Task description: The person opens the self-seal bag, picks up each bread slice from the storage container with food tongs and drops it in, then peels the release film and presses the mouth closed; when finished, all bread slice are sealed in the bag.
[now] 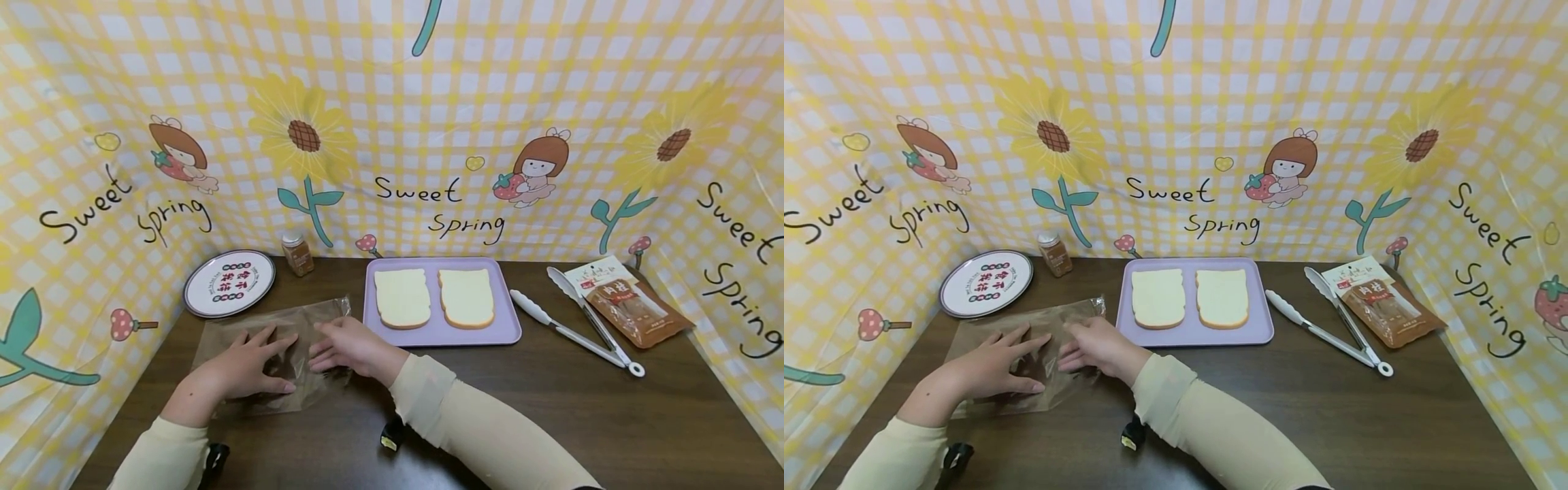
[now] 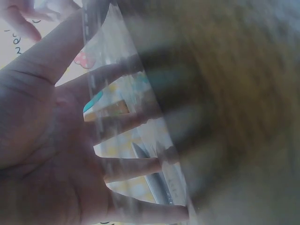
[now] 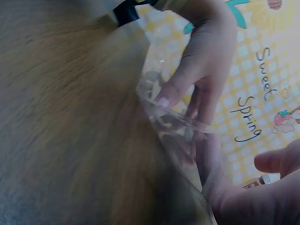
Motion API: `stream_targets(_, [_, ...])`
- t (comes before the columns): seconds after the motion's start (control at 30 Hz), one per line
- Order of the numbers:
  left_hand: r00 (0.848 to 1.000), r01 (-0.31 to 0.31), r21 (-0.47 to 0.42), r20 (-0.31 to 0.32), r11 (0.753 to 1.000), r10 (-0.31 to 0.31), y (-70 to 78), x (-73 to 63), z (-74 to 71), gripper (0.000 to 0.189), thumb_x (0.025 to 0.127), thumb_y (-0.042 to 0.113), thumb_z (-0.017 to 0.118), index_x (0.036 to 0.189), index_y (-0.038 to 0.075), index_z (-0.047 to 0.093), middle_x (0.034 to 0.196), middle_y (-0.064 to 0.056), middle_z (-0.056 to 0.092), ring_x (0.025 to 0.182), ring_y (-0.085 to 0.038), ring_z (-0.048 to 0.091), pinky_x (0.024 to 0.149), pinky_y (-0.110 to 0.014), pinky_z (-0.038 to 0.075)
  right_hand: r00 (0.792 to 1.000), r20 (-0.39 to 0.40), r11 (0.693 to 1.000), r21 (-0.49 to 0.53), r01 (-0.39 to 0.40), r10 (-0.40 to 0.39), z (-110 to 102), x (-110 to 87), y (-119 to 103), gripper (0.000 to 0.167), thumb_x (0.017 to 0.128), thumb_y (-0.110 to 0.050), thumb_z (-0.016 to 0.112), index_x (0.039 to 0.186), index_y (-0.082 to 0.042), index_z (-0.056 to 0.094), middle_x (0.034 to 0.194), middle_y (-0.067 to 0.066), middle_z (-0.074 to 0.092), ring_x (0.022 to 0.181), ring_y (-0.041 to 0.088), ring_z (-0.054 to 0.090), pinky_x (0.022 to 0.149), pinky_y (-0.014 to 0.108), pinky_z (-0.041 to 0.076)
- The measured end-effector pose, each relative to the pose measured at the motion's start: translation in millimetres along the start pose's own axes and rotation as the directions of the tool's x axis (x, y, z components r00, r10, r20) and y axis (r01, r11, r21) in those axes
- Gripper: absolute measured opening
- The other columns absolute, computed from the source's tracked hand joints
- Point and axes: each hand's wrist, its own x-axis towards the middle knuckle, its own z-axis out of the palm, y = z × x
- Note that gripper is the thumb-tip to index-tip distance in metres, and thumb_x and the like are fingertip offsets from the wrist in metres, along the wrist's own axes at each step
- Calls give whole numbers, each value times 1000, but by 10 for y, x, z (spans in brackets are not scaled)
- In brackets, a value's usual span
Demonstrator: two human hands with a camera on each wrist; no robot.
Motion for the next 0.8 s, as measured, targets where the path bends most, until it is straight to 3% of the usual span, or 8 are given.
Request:
stream_targets(0.13, [1000, -15, -10, -9, 1000, 15, -30, -20, -27, 101, 86, 69, 78, 167, 21, 39, 172, -37, 21, 146, -80, 17, 105, -90, 35, 1000, -3, 997, -71, 11, -12, 17, 34, 75, 37, 113, -12, 49, 132, 18, 62, 117, 31, 76, 106, 41, 79, 90, 43, 68])
stream_targets(0.27, [997, -34, -53, -66, 998, 30, -175, -96, -88, 101, 90, 72, 72, 168, 18, 35, 173, -35, 22, 149, -75, 23, 105, -90, 35, 1000, -14, 997, -77, 23, -25, -18, 58, 94, 33, 110, -4, 45, 115, 18, 70, 116, 32, 75, 96, 29, 78, 92, 39, 68])
stream_targets(0.37, [996, -38, -131, -81, 991, 27, -320, -173, -158, 98, 96, 68, 68, 170, 16, 30, 174, -34, 17, 151, -72, 22, 106, -89, 35, 1000, -10, 997, -74, 25, -25, -62, 65, 82, 34, 111, -4, 44, 115, 18, 70, 120, 34, 74, 102, 32, 78, 96, 41, 67])
stream_targets(0.57, [999, -38, -312, -35, 949, 29, -480, -284, -220, 96, 104, 62, 60, 173, 13, 13, 176, -34, 8, 156, -67, 13, 112, -85, 34, 1000, 5, 996, -92, 18, -18, -94, 36, 63, 36, 114, -7, 42, 122, 16, 68, 126, 34, 72, 119, 44, 74, 102, 45, 65])
stream_targets(0.8, [997, -18, -298, -75, 955, -4, -432, -437, -215, 90, 109, 58, 52, 171, 4, 16, 173, -37, 18, 153, -67, 22, 109, -83, 38, 1000, 1, 994, -106, 21, -22, -54, -25, 46, 37, 114, -8, 41, 127, 17, 66, 132, 34, 70, 125, 44, 71, 106, 46, 63])
